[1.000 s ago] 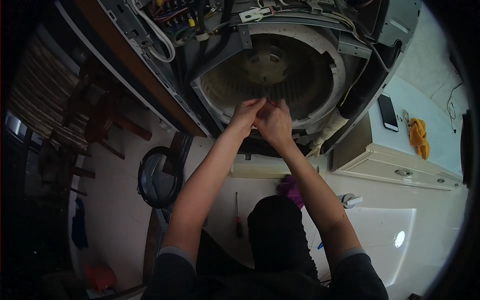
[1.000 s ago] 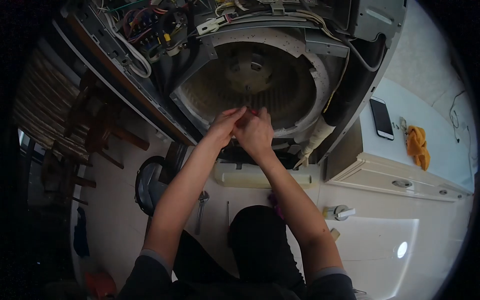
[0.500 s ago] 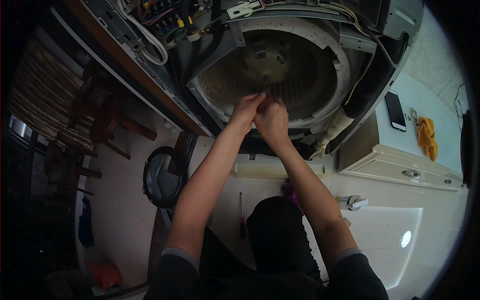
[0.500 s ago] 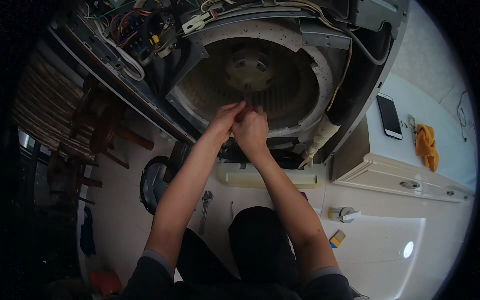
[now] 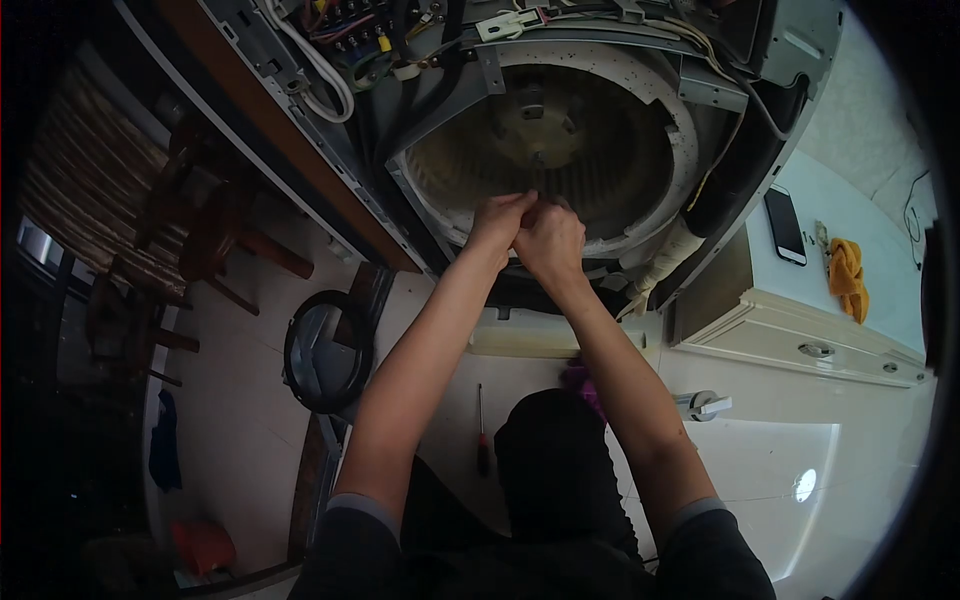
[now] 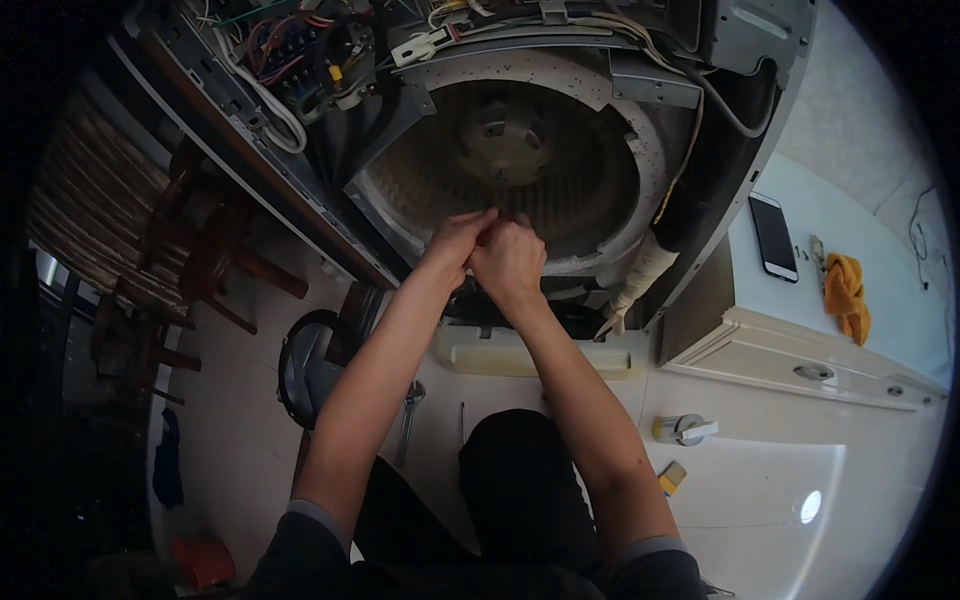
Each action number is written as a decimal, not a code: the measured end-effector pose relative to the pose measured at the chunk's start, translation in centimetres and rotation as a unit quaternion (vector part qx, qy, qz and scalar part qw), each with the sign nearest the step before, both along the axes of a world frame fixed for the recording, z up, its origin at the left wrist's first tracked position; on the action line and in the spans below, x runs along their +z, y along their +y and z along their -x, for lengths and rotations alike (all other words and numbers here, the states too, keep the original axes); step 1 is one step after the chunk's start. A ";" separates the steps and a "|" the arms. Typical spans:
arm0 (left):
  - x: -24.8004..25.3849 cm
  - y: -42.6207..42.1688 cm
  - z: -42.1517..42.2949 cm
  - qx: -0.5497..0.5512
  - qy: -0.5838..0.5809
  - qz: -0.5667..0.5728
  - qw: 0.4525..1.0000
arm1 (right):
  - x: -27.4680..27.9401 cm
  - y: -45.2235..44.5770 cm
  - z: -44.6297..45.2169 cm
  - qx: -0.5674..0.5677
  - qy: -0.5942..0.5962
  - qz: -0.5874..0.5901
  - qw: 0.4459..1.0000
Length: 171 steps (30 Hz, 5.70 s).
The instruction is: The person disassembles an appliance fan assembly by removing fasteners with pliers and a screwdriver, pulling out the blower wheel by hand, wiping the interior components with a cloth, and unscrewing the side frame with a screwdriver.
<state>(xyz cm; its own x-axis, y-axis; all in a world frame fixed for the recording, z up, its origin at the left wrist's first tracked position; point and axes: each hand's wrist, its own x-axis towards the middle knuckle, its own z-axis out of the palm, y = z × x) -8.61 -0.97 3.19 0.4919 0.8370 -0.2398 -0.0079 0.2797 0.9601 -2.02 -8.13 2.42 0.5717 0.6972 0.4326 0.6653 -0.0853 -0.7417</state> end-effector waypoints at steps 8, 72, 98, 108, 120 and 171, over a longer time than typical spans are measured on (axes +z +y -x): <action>1.3 -0.2 0.6 0.064 -0.079 0.065 0.993 | 1.1 -2.3 0.3 0.032 -0.038 -0.005 0.999; -5.3 1.8 3.5 0.108 0.110 -0.396 0.905 | -0.6 -1.0 -4.6 0.154 0.302 -0.019 0.941; -1.6 2.2 -4.3 0.176 -0.197 -0.084 0.961 | 2.7 -2.6 -10.2 0.130 -0.230 -0.022 0.964; -2.7 2.4 -4.8 0.198 -0.229 -0.098 0.948 | -0.3 2.6 -7.2 0.025 0.001 -0.188 0.982; -3.2 2.3 -5.1 0.192 -0.143 -0.181 0.954 | -0.4 3.5 -6.9 0.016 -0.013 -0.178 0.984; 0.1 -4.0 -1.2 0.085 0.138 -0.357 0.920 | -0.3 0.3 -3.0 0.034 0.331 -0.044 0.942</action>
